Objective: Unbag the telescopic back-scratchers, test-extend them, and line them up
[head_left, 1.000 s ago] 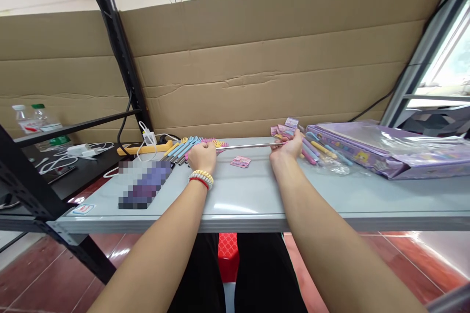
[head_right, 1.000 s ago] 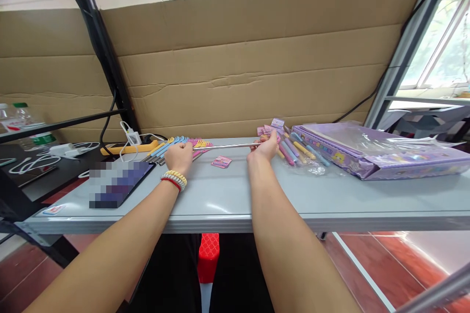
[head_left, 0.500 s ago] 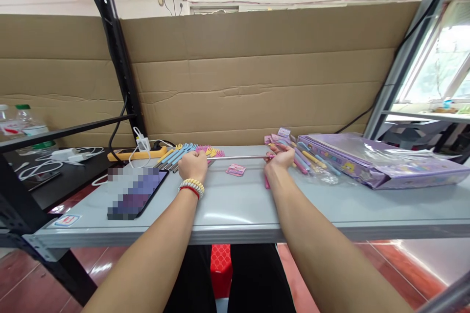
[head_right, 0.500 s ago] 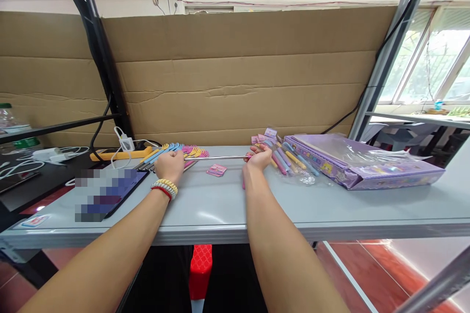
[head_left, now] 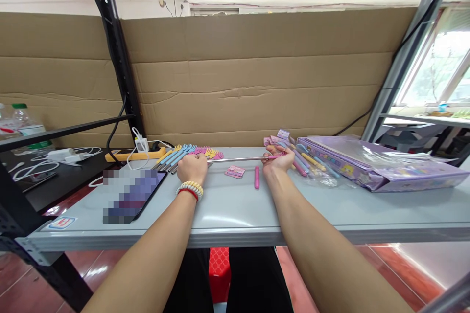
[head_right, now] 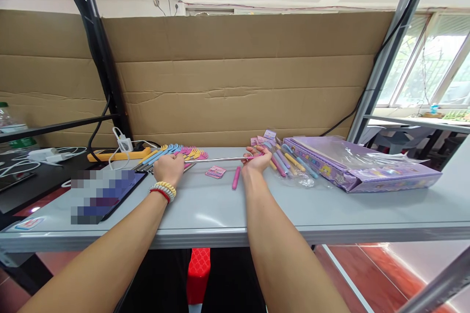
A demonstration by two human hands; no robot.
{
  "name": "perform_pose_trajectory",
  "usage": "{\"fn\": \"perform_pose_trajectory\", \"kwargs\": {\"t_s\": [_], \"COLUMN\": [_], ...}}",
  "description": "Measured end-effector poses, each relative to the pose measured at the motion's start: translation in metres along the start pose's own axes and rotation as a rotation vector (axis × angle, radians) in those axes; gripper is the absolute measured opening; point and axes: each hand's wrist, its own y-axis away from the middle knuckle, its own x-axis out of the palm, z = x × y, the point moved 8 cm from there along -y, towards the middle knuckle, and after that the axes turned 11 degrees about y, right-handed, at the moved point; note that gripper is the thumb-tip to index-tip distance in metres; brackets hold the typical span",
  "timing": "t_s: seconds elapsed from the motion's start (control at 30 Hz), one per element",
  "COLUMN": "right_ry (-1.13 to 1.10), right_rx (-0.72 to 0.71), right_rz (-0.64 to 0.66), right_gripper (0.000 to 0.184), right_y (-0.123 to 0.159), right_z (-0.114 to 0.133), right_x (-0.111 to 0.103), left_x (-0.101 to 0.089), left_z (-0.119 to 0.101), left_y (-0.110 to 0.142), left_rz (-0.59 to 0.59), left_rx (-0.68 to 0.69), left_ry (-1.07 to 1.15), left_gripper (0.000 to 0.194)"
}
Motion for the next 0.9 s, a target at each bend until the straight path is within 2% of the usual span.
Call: {"fn": "perform_pose_trajectory", "kwargs": {"t_s": [0.4, 0.47, 0.63, 0.7, 0.8, 0.9], "right_ry": [-0.148, -0.146, -0.111, -0.100, -0.073, -0.022], "right_rx": [-0.008, -0.008, -0.040, -0.058, -0.071, -0.060], "right_rz": [0.087, 0.100, 0.191, 0.211, 0.222, 0.238], "right_gripper": [0.016, 0.016, 0.019, 0.019, 0.019, 0.020], "right_y": [-0.003, -0.001, 0.006, 0.008, 0.013, 0.018], "right_z": [-0.002, -0.002, 0.000, 0.001, 0.001, -0.002], "right_x": [0.001, 0.001, 0.010, 0.012, 0.015, 0.020], "left_x": [0.005, 0.009, 0.028, 0.033, 0.033, 0.028], "left_z": [-0.004, -0.007, -0.021, -0.026, -0.029, -0.025], "left_y": [0.002, 0.004, 0.016, 0.020, 0.020, 0.014], "left_rz": [0.020, 0.055, 0.257, 0.302, 0.315, 0.273], "left_rx": [-0.014, 0.020, 0.167, 0.222, 0.274, 0.265], "left_ry": [-0.022, -0.024, -0.020, -0.014, 0.002, 0.026], "left_gripper": [0.046, 0.049, 0.052, 0.053, 0.052, 0.051]}}
